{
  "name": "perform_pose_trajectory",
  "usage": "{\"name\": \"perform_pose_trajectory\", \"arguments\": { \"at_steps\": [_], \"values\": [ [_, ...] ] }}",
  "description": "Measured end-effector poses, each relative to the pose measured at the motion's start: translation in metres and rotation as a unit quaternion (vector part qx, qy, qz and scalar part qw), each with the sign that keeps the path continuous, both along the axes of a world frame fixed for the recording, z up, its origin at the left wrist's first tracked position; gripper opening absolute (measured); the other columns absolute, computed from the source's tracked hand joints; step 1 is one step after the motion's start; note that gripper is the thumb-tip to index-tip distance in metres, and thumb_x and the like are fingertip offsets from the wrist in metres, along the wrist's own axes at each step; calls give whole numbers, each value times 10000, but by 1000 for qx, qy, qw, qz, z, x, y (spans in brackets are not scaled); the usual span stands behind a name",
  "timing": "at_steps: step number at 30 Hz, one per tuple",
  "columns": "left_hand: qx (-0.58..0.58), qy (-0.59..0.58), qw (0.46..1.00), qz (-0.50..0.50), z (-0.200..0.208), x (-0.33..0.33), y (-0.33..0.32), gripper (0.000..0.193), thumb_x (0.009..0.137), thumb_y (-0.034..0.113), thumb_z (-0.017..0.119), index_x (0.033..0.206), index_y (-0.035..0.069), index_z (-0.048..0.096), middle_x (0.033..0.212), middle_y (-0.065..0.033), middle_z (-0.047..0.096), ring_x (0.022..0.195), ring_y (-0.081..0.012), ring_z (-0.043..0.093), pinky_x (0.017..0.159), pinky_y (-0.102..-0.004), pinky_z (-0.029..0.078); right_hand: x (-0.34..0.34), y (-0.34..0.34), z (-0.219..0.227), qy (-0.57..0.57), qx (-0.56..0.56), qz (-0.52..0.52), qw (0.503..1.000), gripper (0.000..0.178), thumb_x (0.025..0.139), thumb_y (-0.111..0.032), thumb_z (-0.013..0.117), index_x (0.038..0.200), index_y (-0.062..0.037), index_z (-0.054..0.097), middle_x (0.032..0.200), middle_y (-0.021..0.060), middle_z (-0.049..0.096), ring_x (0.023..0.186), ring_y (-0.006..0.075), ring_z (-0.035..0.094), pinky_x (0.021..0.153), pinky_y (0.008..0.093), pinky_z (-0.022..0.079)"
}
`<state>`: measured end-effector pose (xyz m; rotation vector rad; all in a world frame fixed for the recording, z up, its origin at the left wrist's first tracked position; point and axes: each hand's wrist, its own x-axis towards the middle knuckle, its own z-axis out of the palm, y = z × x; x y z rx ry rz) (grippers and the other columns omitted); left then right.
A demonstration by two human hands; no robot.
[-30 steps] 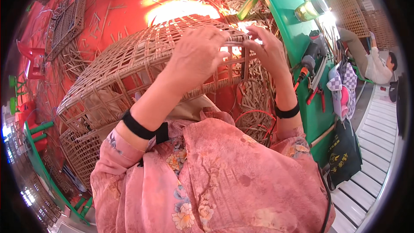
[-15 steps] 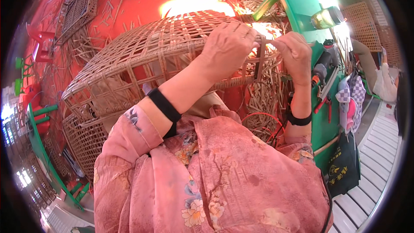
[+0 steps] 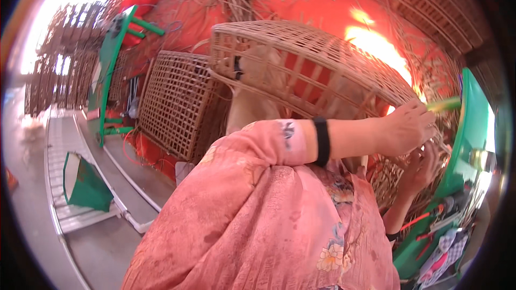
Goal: The recorder is weaving and finishing the edges of a bamboo basket using thin strips of bamboo.
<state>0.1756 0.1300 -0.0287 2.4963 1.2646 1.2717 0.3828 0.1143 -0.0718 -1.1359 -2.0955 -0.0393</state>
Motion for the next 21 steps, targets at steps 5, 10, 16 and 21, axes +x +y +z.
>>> {"name": "perform_pose_trajectory", "arguments": {
  "at_steps": [5,10,16,21],
  "values": [
    [-1,-18,997,68,0,-122,-83,155,918,188,681,1021,80,724,1112,-91,665,1114,-280,626,973,-443,470,-6,-5,-26,5,2,14,1000,246,942,-71,764,1182,-31,722,1187,135,696,1132,321,644,1000,453,489],
    [-114,-19,904,411,-3,-256,-181,221,918,176,748,1116,81,726,1137,-108,700,1116,-327,645,980,-448,499,-21,-6,2,-5,8,-1,1000,261,930,-50,770,1184,-12,722,1216,150,689,1142,317,651,992,447,511],
    [-52,57,872,484,-41,-305,-213,569,922,284,766,1444,133,594,1482,-151,535,1370,-377,493,1140,-507,378,-142,-15,35,27,-32,192,981,366,880,-50,784,1237,-29,706,1270,148,686,1199,338,631,1046,449,473],
    [-44,89,884,457,-48,-313,-194,646,914,330,777,1503,181,558,1558,-151,478,1413,-365,468,1170,-511,344,-243,-34,39,-79,-43,297,951,552,828,-188,810,1343,-82,641,1375,103,611,1290,315,557,1090,462,415]
  ]
}}
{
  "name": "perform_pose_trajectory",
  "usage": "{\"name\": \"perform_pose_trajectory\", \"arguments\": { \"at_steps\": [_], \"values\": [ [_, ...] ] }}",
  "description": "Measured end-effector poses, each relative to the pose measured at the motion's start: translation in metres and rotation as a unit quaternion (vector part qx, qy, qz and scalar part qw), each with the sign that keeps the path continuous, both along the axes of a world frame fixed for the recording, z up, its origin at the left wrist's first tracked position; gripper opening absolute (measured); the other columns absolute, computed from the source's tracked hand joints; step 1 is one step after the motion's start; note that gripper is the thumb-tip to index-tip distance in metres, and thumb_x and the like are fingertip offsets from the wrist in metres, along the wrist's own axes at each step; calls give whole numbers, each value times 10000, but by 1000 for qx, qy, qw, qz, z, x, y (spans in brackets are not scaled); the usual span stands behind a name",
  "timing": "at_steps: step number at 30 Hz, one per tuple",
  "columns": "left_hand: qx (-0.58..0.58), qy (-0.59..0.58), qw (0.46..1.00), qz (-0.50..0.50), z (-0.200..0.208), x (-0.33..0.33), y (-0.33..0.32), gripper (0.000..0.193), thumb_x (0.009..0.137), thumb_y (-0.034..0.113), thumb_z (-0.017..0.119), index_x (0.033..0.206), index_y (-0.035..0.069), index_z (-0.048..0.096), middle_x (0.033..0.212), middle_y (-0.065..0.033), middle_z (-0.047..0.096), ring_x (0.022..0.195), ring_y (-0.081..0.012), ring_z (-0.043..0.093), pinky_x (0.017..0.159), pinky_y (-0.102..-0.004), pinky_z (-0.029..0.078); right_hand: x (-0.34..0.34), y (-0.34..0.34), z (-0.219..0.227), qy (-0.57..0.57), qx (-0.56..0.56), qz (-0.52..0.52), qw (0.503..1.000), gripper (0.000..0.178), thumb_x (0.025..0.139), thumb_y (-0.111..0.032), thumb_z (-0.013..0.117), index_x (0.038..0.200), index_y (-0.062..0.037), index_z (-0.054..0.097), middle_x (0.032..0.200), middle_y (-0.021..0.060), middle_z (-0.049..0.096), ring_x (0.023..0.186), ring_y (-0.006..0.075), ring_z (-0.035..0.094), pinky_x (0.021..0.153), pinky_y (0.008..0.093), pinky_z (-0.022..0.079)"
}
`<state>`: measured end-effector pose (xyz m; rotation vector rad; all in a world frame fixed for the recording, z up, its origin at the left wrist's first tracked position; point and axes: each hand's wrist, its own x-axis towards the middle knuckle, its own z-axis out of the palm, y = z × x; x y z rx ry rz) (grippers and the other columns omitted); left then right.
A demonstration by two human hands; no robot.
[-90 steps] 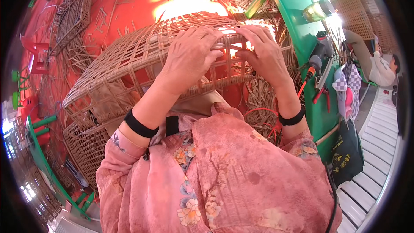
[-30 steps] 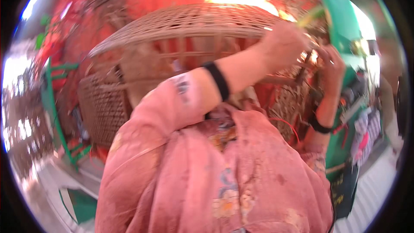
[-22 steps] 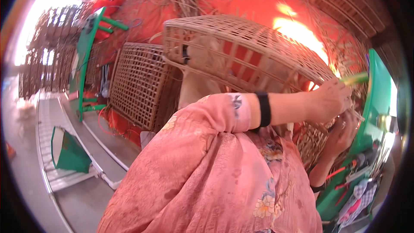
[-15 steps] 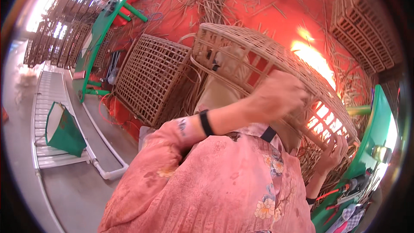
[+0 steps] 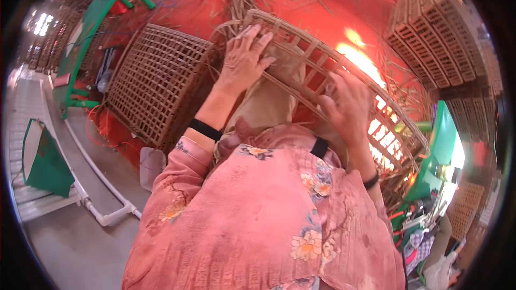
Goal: The recorder is weaving and finishing the edges of a bamboo basket using thin strips of bamboo.
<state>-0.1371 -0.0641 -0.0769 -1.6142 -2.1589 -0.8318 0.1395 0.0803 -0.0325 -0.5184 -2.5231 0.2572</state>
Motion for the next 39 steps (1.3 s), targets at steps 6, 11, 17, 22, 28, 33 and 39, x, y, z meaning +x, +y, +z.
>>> {"name": "perform_pose_trajectory", "arguments": {
  "at_steps": [6,11,17,22,28,33,39],
  "values": [
    [53,-76,996,-6,-6,-9,-24,546,928,315,777,1410,112,621,1457,-163,551,1366,-357,507,1134,-478,400,-16,-18,-3,-66,-7,-16,998,629,806,-202,828,1380,-90,598,1426,92,541,1336,324,499,1107,477,377],
    [230,-467,848,95,-15,-14,-43,432,1026,311,706,1326,9,630,1327,-155,641,1255,-308,607,1109,-390,453,-11,-18,-20,-75,9,-22,997,689,788,-279,836,1406,-87,600,1508,81,503,1380,332,466,1145,515,340],
    [441,-771,460,-10,-24,-58,-36,637,1089,478,540,1447,-49,531,1347,-199,654,1318,-325,598,1148,-478,468,4,-10,-47,-109,46,-36,992,734,737,-315,864,1399,-111,620,1542,63,489,1389,321,452,1149,539,336],
    [564,-722,324,-236,19,-155,-99,263,1095,163,522,1191,-69,602,1149,-215,690,1116,-351,679,972,-494,591,31,7,-49,-113,115,-2,987,631,751,-315,859,1326,-143,663,1553,61,481,1398,320,448,1148,552,338],
    [719,-390,570,77,158,-253,-214,143,1012,-14,519,1145,-31,569,874,-97,619,638,-139,497,530,-248,373,46,1,-23,-61,111,22,992,430,889,-348,778,1239,-113,698,1473,94,571,1348,330,513,1148,537,350],
    [149,224,918,291,202,-182,-107,253,928,52,562,1122,36,724,1014,-149,736,907,-290,708,745,-435,547,-2,-12,33,111,-13,26,993,342,998,-286,705,1225,-30,698,1334,155,657,1115,293,649,1005,409,493],
    [112,0,985,-128,133,68,18,198,919,268,691,1058,130,716,863,-69,636,776,-273,689,643,-418,552,-53,-24,80,322,-543,118,767,388,1026,-259,691,1324,-12,667,1153,137,729,955,116,658,721,233,509]
  ]
}}
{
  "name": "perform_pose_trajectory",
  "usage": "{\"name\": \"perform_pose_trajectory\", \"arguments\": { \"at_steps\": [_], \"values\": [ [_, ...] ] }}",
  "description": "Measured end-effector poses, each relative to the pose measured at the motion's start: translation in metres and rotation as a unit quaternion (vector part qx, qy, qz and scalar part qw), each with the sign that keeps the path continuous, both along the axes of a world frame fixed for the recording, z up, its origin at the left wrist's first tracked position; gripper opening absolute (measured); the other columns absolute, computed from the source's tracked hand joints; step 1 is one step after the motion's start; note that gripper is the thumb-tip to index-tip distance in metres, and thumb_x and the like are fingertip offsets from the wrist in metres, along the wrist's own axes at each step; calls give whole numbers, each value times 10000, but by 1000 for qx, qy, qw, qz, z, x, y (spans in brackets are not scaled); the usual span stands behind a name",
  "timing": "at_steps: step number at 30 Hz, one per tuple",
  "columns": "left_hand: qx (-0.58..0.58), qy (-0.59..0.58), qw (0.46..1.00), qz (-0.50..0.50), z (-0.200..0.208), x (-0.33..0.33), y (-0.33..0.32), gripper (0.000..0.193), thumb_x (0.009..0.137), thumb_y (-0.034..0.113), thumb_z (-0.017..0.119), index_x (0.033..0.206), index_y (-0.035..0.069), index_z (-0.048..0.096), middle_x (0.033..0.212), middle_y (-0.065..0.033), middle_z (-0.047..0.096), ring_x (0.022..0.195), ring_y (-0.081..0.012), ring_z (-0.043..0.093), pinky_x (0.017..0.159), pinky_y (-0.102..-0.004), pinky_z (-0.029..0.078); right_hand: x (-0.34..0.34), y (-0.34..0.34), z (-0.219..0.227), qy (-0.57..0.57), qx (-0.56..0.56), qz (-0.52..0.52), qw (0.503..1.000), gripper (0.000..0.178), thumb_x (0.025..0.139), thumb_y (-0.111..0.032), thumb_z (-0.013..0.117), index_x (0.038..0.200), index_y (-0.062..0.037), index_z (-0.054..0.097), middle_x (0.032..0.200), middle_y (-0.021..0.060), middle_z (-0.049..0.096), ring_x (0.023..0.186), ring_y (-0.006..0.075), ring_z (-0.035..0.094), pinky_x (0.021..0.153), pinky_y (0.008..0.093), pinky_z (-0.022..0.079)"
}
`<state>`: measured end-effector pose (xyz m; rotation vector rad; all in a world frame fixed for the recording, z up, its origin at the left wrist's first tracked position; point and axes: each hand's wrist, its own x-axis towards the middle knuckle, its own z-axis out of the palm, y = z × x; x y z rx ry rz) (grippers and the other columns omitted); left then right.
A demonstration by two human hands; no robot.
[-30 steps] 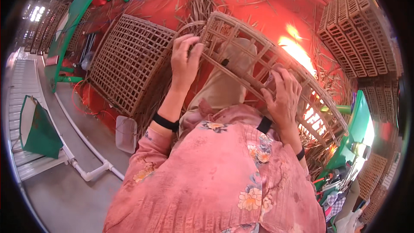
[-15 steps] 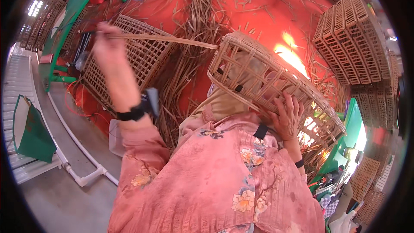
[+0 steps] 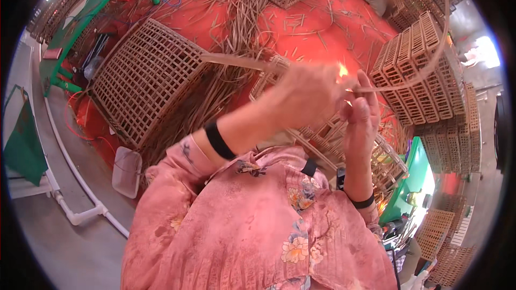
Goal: The recorder is weaving and finishing the edges of a bamboo basket using thin strips of bamboo.
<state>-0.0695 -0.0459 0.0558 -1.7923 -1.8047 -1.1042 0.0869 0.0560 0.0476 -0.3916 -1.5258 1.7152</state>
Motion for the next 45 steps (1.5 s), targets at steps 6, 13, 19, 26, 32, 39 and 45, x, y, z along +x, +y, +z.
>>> {"name": "perform_pose_trajectory", "arguments": {
  "at_steps": [6,13,19,26,32,39,45],
  "values": [
    [28,-194,981,14,-37,18,-56,194,937,222,764,1092,107,778,761,-59,585,679,-222,632,597,-367,503,32,20,-11,20,-243,-58,968,230,1040,-204,648,1197,-41,689,991,75,750,759,133,611,515,230,402],
    [-31,-240,967,78,-59,-63,-131,140,877,95,811,1011,67,784,831,-77,673,718,-230,651,660,-342,527,58,33,-26,53,-318,38,946,184,1036,-217,660,1121,-57,693,976,82,726,742,157,639,538,246,433],
    [-97,-218,964,113,-76,-120,-161,94,912,118,778,983,57,767,830,-76,655,747,-246,634,703,-359,502,44,28,-29,-2,-311,37,950,194,1054,-238,634,1117,-70,708,983,80,714,787,183,638,639,277,488],
    [-146,-154,935,285,-91,-180,-157,86,929,140,745,980,72,757,995,-79,686,957,-282,662,917,-426,477,6,26,-32,0,-273,-6,962,201,1050,-229,648,1145,-59,700,1000,75,733,885,200,696,758,314,561],
    [17,-134,984,116,-55,-78,-86,323,976,71,651,1298,83,660,1308,-147,671,1227,-338,629,1068,-457,489,-39,-26,-35,-84,-152,125,977,205,1066,-168,625,1174,-3,681,1133,108,718,1015,198,712,930,353,592],
    [-60,-359,931,-29,-56,-49,-74,222,928,135,776,1105,6,741,895,-130,691,790,-256,683,701,-349,527,-43,-31,-41,-93,-246,138,955,230,1065,-117,617,1230,33,671,1161,121,718,1013,205,740,828,313,624],
    [-128,-349,928,-35,-65,-69,-88,72,900,68,794,922,11,757,756,-66,613,673,-165,585,610,-310,455,-47,-31,-55,-221,-206,85,950,240,1030,-94,675,1242,20,680,998,60,742,845,150,742,700,259,598]
  ]
}}
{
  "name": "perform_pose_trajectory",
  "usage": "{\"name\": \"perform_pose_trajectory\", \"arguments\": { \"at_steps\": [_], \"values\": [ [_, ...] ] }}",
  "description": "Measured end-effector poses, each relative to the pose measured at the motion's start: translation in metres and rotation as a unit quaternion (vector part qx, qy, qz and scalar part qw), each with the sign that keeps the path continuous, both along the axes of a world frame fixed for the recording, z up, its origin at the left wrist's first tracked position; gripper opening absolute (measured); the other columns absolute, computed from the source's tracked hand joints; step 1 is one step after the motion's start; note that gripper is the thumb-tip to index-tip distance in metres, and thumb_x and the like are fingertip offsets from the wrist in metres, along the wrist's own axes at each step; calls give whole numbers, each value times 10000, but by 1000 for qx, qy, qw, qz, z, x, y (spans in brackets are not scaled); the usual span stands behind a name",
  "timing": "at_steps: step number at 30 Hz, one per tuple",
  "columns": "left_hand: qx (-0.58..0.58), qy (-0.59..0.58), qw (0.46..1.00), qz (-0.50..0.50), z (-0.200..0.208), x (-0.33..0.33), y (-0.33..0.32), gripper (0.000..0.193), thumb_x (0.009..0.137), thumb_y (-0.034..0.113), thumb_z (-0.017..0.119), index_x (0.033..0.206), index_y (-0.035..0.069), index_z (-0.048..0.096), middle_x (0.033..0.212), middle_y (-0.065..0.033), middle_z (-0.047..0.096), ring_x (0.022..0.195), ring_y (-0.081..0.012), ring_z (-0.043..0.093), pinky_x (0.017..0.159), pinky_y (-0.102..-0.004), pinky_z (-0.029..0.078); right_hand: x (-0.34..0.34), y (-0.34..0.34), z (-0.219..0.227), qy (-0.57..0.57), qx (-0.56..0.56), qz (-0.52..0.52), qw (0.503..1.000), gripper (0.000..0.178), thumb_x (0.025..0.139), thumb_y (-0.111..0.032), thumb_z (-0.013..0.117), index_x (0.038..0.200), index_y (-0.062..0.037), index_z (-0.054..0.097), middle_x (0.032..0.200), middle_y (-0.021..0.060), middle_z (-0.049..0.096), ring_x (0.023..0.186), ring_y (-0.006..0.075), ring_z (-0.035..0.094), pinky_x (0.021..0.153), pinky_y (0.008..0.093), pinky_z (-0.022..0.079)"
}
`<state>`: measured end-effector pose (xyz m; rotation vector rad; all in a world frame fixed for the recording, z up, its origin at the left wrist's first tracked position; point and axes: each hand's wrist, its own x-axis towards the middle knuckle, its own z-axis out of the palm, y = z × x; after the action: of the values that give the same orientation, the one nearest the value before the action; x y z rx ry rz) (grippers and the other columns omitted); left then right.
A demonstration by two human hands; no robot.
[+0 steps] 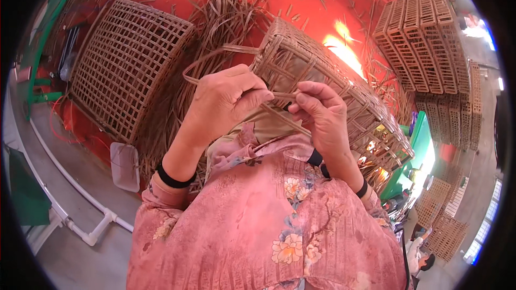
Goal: The recorder is weaving and finishing the edges of a bamboo basket using thin strips of bamboo.
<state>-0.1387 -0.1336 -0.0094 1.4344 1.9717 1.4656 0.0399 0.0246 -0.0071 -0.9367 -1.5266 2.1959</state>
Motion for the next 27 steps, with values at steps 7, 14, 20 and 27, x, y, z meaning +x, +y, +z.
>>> {"name": "perform_pose_trajectory", "arguments": {
  "at_steps": [7,14,20,27],
  "values": [
    [-18,55,986,158,8,-27,-2,70,874,51,797,875,23,733,755,-94,633,638,-241,623,590,-352,474,-22,9,13,-150,170,83,971,412,1035,-149,677,1387,46,590,855,43,729,732,85,694,602,225,520],
    [-28,212,964,155,9,-28,24,120,842,41,793,818,60,677,731,-85,592,649,-279,619,582,-389,484,-44,17,0,-207,460,177,845,532,1015,-207,660,1407,118,508,700,158,695,670,269,706,673,384,530],
    [-49,199,972,117,7,-32,27,125,841,49,793,813,52,671,733,-94,593,648,-286,618,577,-390,471,-55,22,9,-220,361,190,886,404,983,-247,660,1168,96,555,770,273,687,812,495,681,745,550,514],
    [-84,37,993,73,-12,-58,40,110,886,102,792,878,24,716,769,-103,629,679,-286,627,622,-375,487,-58,19,-2,-182,315,110,925,259,993,-213,671,1015,40,622,716,217,679,745,446,689,683,508,516]
  ]
}}
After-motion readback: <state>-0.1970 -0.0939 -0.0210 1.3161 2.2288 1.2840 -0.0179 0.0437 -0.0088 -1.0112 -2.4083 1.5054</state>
